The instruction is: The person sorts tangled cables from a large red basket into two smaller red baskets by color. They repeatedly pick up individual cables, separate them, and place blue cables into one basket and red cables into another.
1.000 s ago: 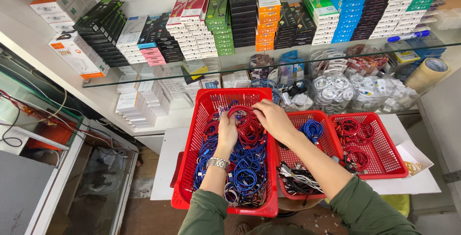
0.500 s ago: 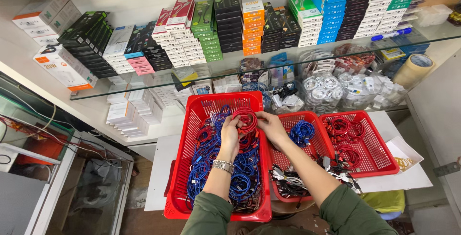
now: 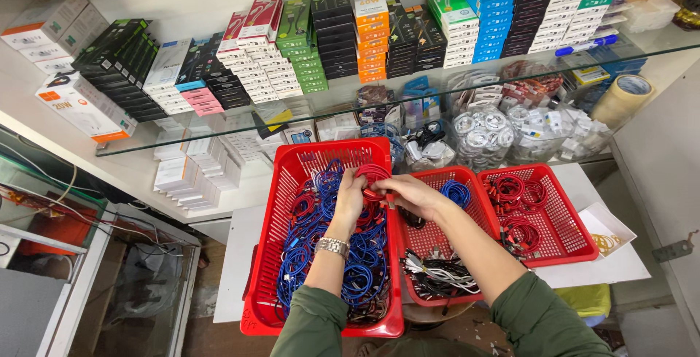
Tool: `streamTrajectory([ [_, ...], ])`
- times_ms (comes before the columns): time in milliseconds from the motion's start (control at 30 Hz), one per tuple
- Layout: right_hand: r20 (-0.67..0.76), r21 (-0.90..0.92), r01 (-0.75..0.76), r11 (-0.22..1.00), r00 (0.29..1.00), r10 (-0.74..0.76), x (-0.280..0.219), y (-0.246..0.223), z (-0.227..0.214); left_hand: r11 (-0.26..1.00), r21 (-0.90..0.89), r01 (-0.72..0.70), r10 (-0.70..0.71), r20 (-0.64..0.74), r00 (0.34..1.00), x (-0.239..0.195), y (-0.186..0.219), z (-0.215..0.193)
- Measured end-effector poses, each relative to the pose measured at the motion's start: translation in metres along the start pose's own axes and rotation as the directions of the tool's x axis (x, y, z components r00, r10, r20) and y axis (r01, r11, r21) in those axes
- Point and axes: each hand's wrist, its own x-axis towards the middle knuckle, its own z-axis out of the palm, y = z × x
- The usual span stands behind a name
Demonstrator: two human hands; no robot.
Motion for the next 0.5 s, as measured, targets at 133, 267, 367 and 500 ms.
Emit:
streamTrajectory([
  [133, -0.062, -0.11, 0.096, 0.989, 0.993, -0.103, -0.017, -0.013, -0.01, 0.842, 0.465, -0.272, 0.312, -0.009, 0.95, -0.002, 0.011, 0.02],
  [267, -0.143, -0.491, 0.175, 0.854, 0.95, -0.277, -0.027, -0.021, -0.016, 0.774, 0.575, -0.264, 0.324, -0.001, 0.946, -0.009, 0.015, 0.038],
  [367, -0.18, -0.597, 0.169, 0.784, 0.924, -0.336, -0.038, -0.018, -0.028, 0.751, 0.614, -0.242, 0.303, 0.005, 0.953, -0.007, 0.007, 0.058],
  [500, -0.2, -0.446, 0.348, 0.825, 0.86, -0.47, -0.061, -0.009, -0.063, 0.998, 0.0, -0.063, 0.063, 0.06, 0.996, 0.009, -0.013, 0.092],
])
